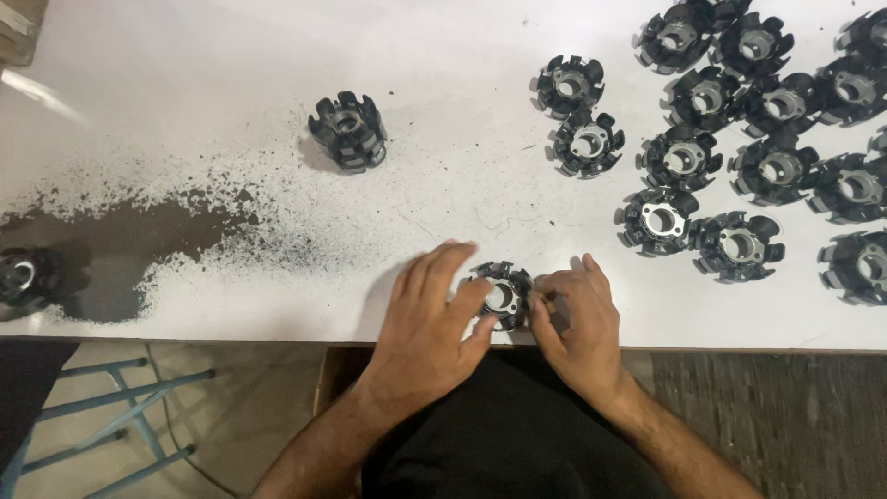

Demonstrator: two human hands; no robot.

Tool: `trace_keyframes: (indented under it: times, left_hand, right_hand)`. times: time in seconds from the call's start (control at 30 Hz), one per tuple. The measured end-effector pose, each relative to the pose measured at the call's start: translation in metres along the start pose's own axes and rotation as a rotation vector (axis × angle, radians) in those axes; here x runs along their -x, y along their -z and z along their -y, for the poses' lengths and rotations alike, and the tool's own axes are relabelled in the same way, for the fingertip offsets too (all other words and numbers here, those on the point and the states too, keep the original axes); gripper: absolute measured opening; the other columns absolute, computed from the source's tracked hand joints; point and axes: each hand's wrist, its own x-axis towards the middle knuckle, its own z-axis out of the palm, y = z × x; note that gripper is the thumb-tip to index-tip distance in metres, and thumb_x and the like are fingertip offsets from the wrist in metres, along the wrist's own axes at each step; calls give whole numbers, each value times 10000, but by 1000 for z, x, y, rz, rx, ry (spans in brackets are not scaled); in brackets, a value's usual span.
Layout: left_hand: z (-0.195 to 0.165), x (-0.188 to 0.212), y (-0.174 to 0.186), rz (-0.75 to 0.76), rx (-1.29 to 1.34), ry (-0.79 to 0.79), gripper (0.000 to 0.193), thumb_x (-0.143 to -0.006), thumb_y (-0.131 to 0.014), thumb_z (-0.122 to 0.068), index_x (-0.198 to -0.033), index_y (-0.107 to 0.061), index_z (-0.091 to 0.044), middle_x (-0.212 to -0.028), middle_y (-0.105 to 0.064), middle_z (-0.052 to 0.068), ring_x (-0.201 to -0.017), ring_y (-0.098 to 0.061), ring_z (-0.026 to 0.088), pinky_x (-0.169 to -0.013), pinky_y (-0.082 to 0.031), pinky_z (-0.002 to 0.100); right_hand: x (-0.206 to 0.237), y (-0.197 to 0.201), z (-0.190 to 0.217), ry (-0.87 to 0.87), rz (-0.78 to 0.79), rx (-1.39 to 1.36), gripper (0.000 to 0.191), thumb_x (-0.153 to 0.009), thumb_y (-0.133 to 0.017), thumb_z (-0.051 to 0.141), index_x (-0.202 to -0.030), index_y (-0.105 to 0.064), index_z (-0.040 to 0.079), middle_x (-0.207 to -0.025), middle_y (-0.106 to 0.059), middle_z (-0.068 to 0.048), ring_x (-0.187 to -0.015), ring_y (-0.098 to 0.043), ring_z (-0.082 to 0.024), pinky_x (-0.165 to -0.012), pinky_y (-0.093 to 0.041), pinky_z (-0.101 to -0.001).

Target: The person picks up a black plastic wheel hub component from the table, works on its center with a small handheld tool, and places the finished part onto a growing pile on the right side of the table. The person repeats this cycle for one part at a time throughout the episode.

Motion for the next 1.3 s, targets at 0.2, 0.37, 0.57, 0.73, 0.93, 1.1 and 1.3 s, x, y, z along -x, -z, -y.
trace_keyframes:
  times: [0.2,0.37,0.57,0.73,0.93,1.1,1.3]
  left_hand:
    - [6,-23,-37,143,80,147,308,-863,-764,-202,-1092,-651,-30,-1392,-509,181,-1300,-512,375,-1094,-401,525]
    - [14,-9,-53,48,148,186,190,-891,-749,-165,-1037,-690,-60,-1361,-582,128,-1259,-561,324,-1063,-441,496]
    - [14,-6,-53,-28,137,157,173,-849,-762,-151,-990,-697,-75,-1328,-593,125,-1244,-570,296,-1056,-437,496]
    - [9,-8,-57,-1,188,184,178,-848,-765,-148,-994,-696,-74,-1314,-602,121,-1238,-565,308,-1048,-434,492]
    - [12,-9,-71,-97,115,191,117,-870,-721,-116,-885,-626,-50,-1255,-626,116,-1163,-587,283,-995,-435,492]
    - [13,-7,-80,-147,98,157,96,-860,-684,-81,-915,-618,-38,-1243,-625,118,-1140,-592,272,-984,-442,485]
    - [15,-3,-85,-155,89,151,102,-868,-669,-68,-947,-615,-33,-1245,-622,124,-1150,-592,273,-1011,-445,484]
  right_hand:
    - [6,0,6,43,-4,8,253,-853,-731,15,-1070,-606,44,-992,-685,-87,-969,-670,-269,-1199,-363,-604]
    - [7,-2,9,93,-1,88,270,-829,-753,14,-1058,-618,58,-997,-684,-87,-978,-671,-286,-1198,-354,-591]
    - [5,-2,10,106,8,100,270,-805,-768,31,-1040,-639,55,-972,-681,-88,-955,-657,-288,-1179,-376,-566]
    - [2,1,7,42,57,61,212,-832,-767,45,-1011,-658,78,-931,-699,-47,-919,-673,-240,-1170,-390,-555]
    - [5,0,4,31,53,48,212,-841,-766,48,-1023,-659,65,-955,-706,-69,-927,-679,-246,-1170,-401,-548]
    - [7,0,3,74,42,55,233,-837,-775,46,-1038,-658,59,-981,-713,-69,-957,-687,-234,-1185,-393,-555]
    - [4,-2,7,107,54,123,242,-816,-782,24,-1021,-663,74,-959,-701,-52,-947,-679,-232,-1190,-415,-551]
